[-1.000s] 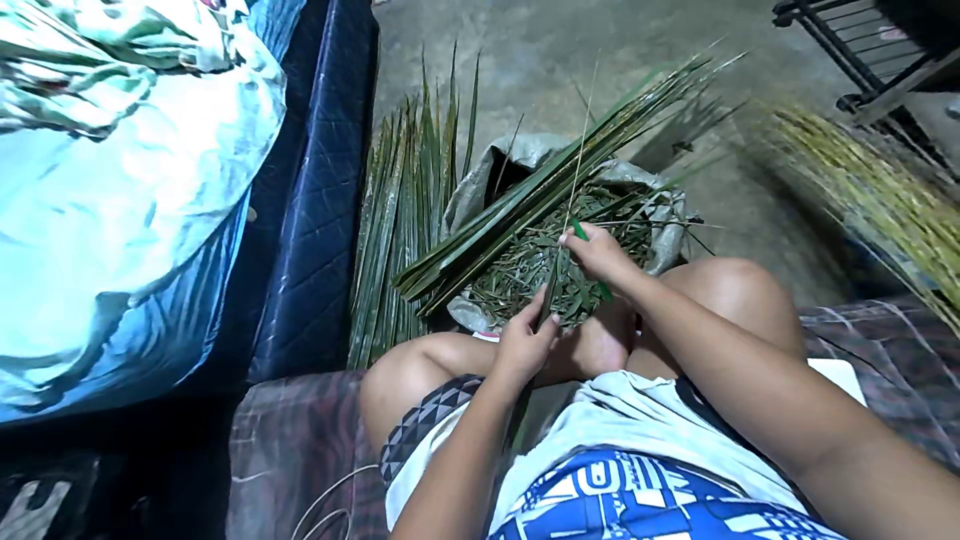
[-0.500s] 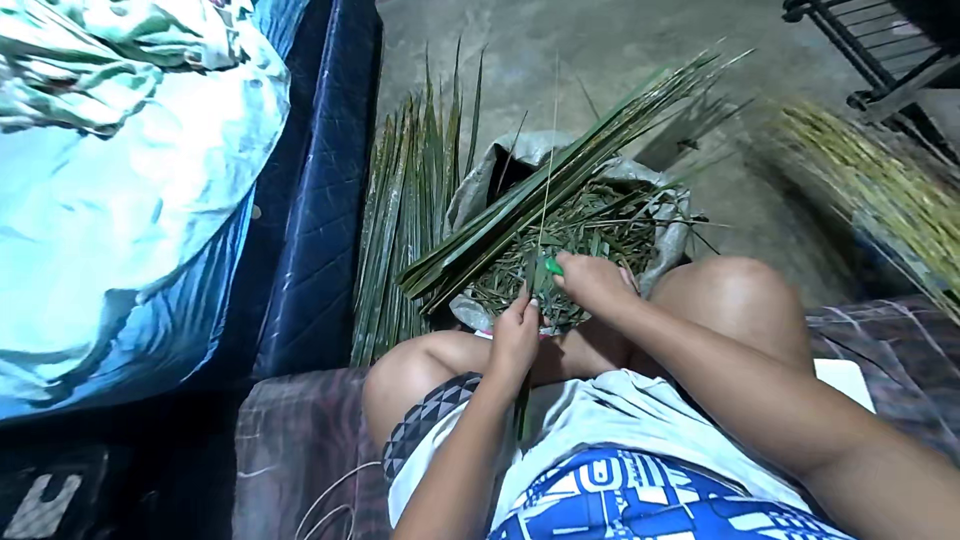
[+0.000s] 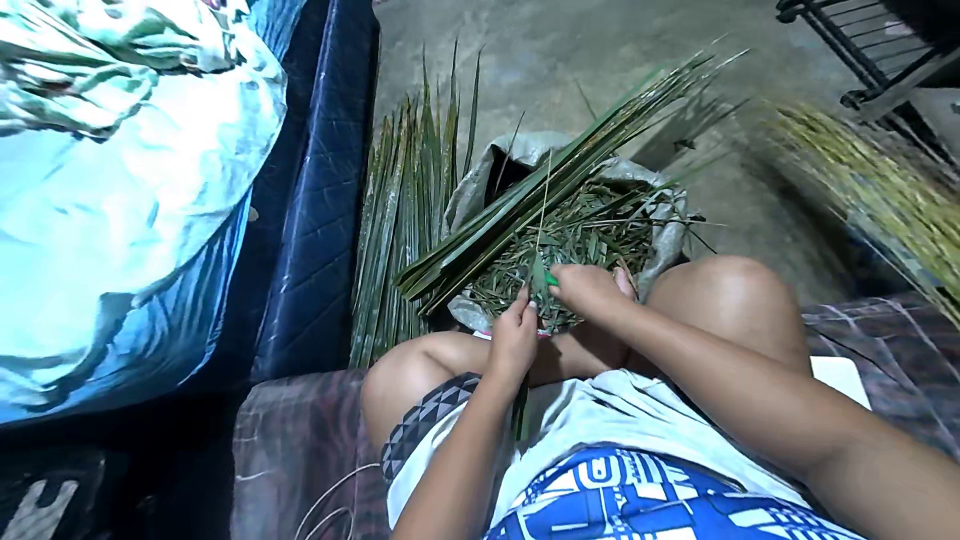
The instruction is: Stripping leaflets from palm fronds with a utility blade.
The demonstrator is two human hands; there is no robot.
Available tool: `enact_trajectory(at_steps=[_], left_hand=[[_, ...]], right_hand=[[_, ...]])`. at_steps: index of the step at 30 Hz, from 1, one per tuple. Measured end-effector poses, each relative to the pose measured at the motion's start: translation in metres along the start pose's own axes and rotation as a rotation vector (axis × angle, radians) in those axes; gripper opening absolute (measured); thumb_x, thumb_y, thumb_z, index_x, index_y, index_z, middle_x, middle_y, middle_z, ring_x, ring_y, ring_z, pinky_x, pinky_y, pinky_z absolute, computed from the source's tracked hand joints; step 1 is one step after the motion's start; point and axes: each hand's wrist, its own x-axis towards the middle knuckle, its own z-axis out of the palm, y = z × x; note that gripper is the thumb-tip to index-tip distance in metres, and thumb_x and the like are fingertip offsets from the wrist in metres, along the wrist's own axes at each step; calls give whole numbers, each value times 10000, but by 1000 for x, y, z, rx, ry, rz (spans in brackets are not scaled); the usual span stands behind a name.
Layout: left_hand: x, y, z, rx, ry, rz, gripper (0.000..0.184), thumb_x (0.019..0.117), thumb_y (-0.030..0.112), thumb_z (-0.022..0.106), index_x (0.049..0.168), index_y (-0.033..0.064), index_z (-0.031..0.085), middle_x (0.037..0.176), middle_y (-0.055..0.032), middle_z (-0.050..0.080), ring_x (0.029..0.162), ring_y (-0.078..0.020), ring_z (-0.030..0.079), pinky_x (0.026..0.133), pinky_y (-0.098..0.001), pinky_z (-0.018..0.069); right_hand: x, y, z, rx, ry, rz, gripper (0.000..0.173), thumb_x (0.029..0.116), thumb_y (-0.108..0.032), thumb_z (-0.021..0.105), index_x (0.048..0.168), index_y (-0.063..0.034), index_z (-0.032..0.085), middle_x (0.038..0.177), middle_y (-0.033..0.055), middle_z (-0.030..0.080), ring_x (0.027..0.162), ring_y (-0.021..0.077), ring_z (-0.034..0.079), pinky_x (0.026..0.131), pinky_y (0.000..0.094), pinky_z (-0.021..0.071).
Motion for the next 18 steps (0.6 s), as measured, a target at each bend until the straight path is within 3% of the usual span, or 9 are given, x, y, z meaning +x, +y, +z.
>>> enact_trajectory(at_steps=[4, 6, 8, 9, 11, 12, 13, 15, 18], left_hand=[[-1, 2, 1, -20, -9, 5, 450, 1120, 168, 344, 1543, 49, 439, 809, -32, 662, 575, -79, 499, 560, -263, 428], [-1, 1, 1, -24, -10, -1, 449, 1122, 170, 346, 1545, 52, 437, 793, -25, 654, 546, -73, 473, 529, -256, 406], [-2, 2, -1, 8, -2, -8, 438, 1121, 177, 358, 1519, 35, 472, 837, -42, 675, 618, -90, 531, 605, -275, 455], [-3, 3, -2, 26, 14, -7, 412, 1117, 176, 375, 1451, 1, 541, 858, -57, 682, 667, -103, 569, 659, -294, 484], [-3, 3, -2, 82, 47, 1, 319, 1093, 154, 399, 1136, -29, 656, 820, -73, 630, 716, -139, 585, 705, -345, 493], [-4, 3, -3, 106, 47, 2, 311, 1081, 147, 398, 1102, -27, 656, 825, -89, 622, 737, -161, 594, 723, -367, 495], [-5, 2, -3, 115, 37, 11, 353, 1080, 149, 393, 1233, -36, 652, 895, -130, 676, 794, -194, 640, 778, -394, 523], [-6, 3, -3, 115, -11, 21, 454, 1114, 193, 359, 1513, 11, 476, 1011, -165, 719, 859, -219, 678, 852, -404, 541], [-9, 6, -1, 83, -27, 36, 461, 1120, 196, 349, 1553, 63, 434, 923, -106, 705, 759, -156, 634, 765, -342, 528]], right_hand=[[17, 9, -5, 16, 165, 129, 280, 1068, -237, 554, 1223, -16, 629, 1127, 250, 703, 1080, 462, 683, 868, 640, 528], [13, 7, -7, 56, 122, 118, 291, 1065, -245, 553, 1225, -17, 638, 1136, 246, 702, 1098, 444, 680, 893, 632, 522], [2, 2, -3, 123, 7, 21, 316, 1072, -266, 519, 1197, -6, 647, 1122, 243, 685, 1092, 418, 666, 914, 616, 504], [-5, 0, 1, 158, -60, -41, 322, 1078, -269, 496, 1177, -1, 644, 1097, 238, 674, 1062, 402, 660, 900, 603, 498], [-16, -6, 9, 210, -143, -117, 311, 1081, -259, 478, 1138, 1, 638, 1036, 215, 656, 977, 359, 651, 848, 561, 498], [-19, -8, 9, 199, -152, -118, 308, 1084, -257, 474, 1142, -3, 637, 1042, 210, 658, 979, 353, 656, 848, 553, 505], [-20, -9, 7, 166, -141, -96, 318, 1086, -260, 476, 1169, -1, 640, 1089, 225, 668, 1035, 375, 658, 884, 575, 500], [-11, -4, -1, 90, -71, -13, 343, 1087, -273, 487, 1237, -12, 651, 1182, 246, 681, 1145, 419, 652, 950, 617, 489], [16, 18, -9, 113, 133, 112, 297, 1069, -266, 547, 1188, -22, 668, 1120, 258, 700, 1081, 461, 675, 876, 663, 510]])
